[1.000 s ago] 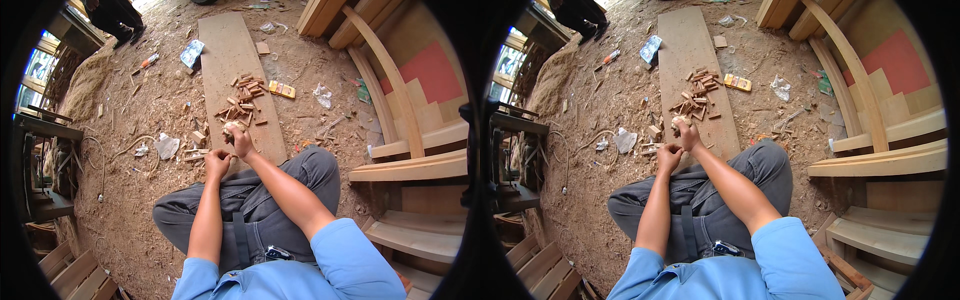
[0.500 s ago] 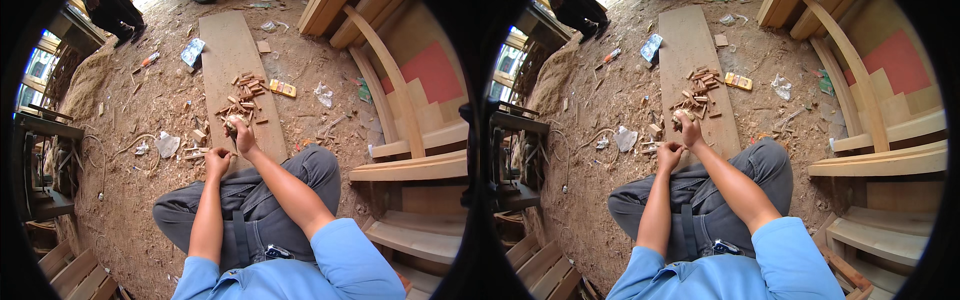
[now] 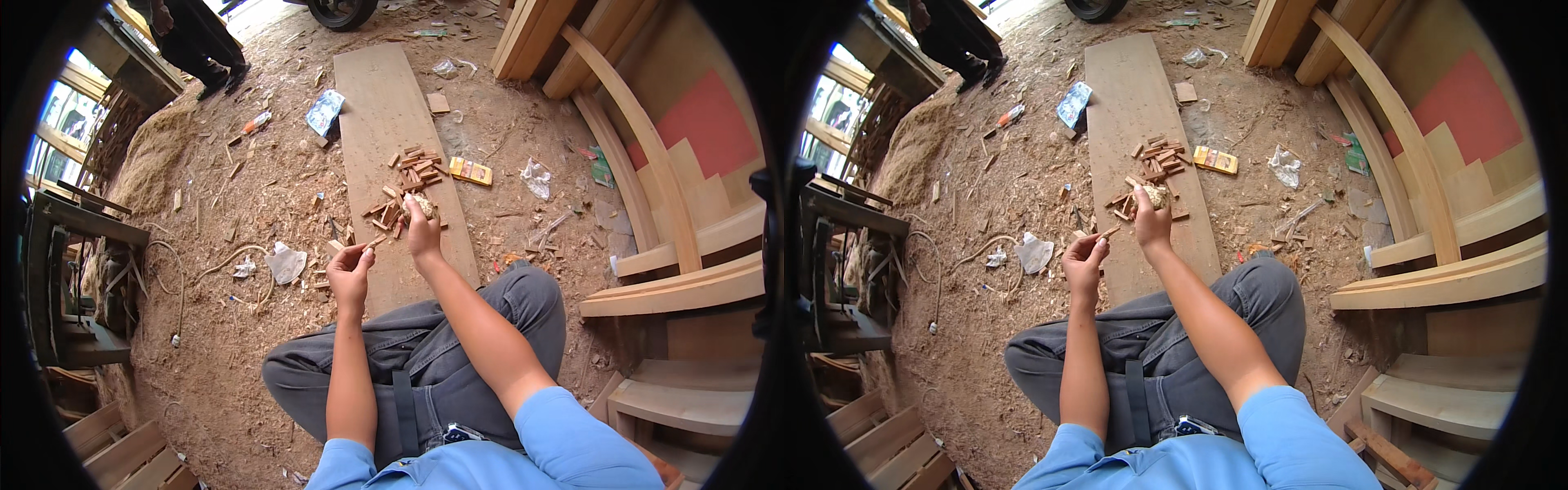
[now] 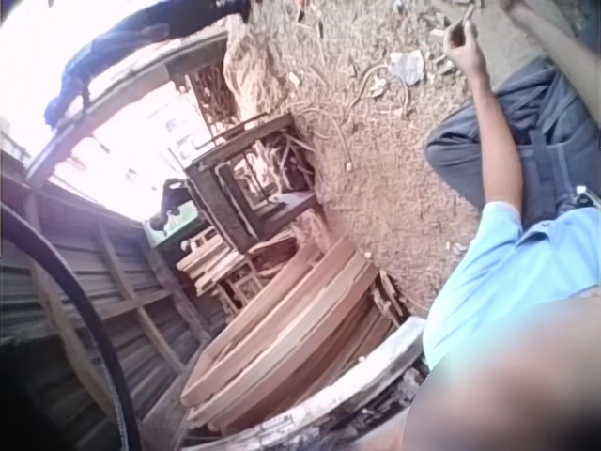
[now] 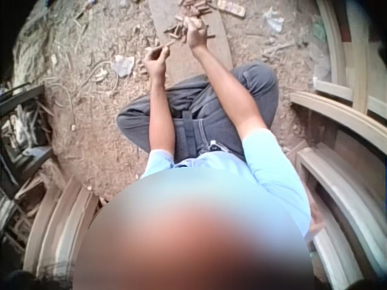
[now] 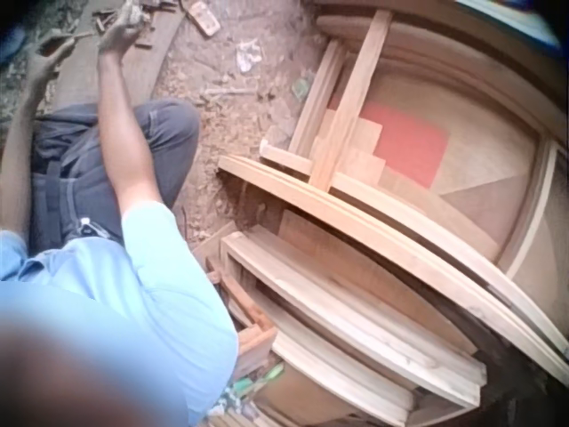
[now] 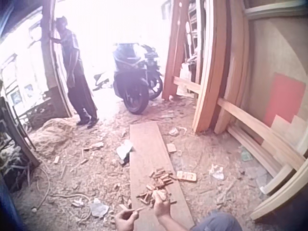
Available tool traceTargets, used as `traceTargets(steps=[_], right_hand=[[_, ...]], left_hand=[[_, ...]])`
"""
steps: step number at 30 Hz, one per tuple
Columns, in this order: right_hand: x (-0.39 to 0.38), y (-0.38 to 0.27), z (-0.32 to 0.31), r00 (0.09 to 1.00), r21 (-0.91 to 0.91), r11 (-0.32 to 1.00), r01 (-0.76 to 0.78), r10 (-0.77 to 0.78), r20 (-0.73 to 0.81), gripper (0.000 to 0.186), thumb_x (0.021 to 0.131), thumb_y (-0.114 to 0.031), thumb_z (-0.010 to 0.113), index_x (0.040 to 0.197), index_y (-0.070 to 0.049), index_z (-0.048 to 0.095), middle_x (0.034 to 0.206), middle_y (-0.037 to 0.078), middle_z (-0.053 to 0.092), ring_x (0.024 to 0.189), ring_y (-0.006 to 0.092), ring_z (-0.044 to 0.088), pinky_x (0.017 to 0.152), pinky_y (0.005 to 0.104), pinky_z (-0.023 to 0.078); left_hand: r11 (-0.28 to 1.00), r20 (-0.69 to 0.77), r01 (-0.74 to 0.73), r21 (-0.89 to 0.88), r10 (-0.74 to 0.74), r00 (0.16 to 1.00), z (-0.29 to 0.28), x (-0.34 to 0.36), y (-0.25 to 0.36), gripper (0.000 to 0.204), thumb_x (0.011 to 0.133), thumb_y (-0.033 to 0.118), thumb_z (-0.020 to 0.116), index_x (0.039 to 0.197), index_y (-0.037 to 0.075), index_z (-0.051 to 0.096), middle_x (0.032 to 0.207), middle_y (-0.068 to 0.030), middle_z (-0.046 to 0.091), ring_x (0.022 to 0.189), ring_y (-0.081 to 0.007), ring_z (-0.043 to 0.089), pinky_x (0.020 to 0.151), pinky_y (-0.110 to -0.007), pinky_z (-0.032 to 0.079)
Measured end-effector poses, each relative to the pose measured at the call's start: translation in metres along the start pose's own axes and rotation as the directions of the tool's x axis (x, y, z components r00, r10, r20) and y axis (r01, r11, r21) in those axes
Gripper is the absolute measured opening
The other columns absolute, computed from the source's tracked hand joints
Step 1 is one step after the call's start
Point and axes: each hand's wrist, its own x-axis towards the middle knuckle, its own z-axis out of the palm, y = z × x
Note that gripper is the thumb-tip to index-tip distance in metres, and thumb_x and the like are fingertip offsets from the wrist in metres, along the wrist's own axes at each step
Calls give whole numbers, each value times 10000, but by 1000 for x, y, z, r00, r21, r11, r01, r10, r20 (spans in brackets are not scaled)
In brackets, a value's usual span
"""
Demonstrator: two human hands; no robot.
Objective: The person sits on the floor and uses a chisel to carve and shape small wooden dowels. They hold each dowel in one hand and carefully shave off material with the chisel in the other, creating a pile of wood shavings.
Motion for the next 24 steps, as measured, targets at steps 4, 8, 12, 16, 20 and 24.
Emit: traceTargets(steps=[4,8,12,16,20,24], right_hand=[[0,7,7,999,-134,990,40,-40,-1,194,934,-286,635,914,-94,657,787,-42,596,688,66,524,636,250,446],[-4,1,6,991,-4,995,98,-97,94,163,927,-253,637,902,-93,654,789,-41,604,686,69,530,631,249,446],[-10,-14,4,982,103,993,56,-73,171,194,943,-249,586,886,-73,643,770,-7,606,672,86,544,634,260,456],[-11,-21,2,965,159,985,66,-104,242,233,947,-246,537,857,-52,633,753,22,609,672,111,560,642,265,455],[-11,-10,2,947,165,985,41,-91,309,233,918,-224,526,847,-29,631,736,40,611,681,135,572,662,276,456],[-14,10,4,930,109,993,-45,2,369,251,908,-239,547,835,-18,639,743,51,619,685,135,576,664,284,469]], left_hand=[[998,-37,-32,-53,30,999,5,-5,16,133,879,39,721,992,-25,694,879,-69,713,792,-123,675,746,-263,564],[997,-59,-54,-53,51,997,8,-7,22,124,898,37,698,1008,-20,689,919,-74,717,804,-123,684,749,-266,576],[995,-51,-88,38,90,995,7,-5,17,118,893,47,710,990,-20,699,885,-64,717,785,-117,685,713,-244,560],[886,-9,-91,454,107,994,3,-4,5,108,849,70,742,911,-17,726,807,-77,729,715,-132,692,672,-257,543],[736,66,-68,674,31,997,2,-12,-18,111,785,79,758,852,-9,742,754,-123,730,674,-173,702,658,-306,551],[664,118,-72,744,-25,993,2,-15,-38,99,774,60,743,837,-17,743,737,-152,723,647,-208,704,652,-324,554]])
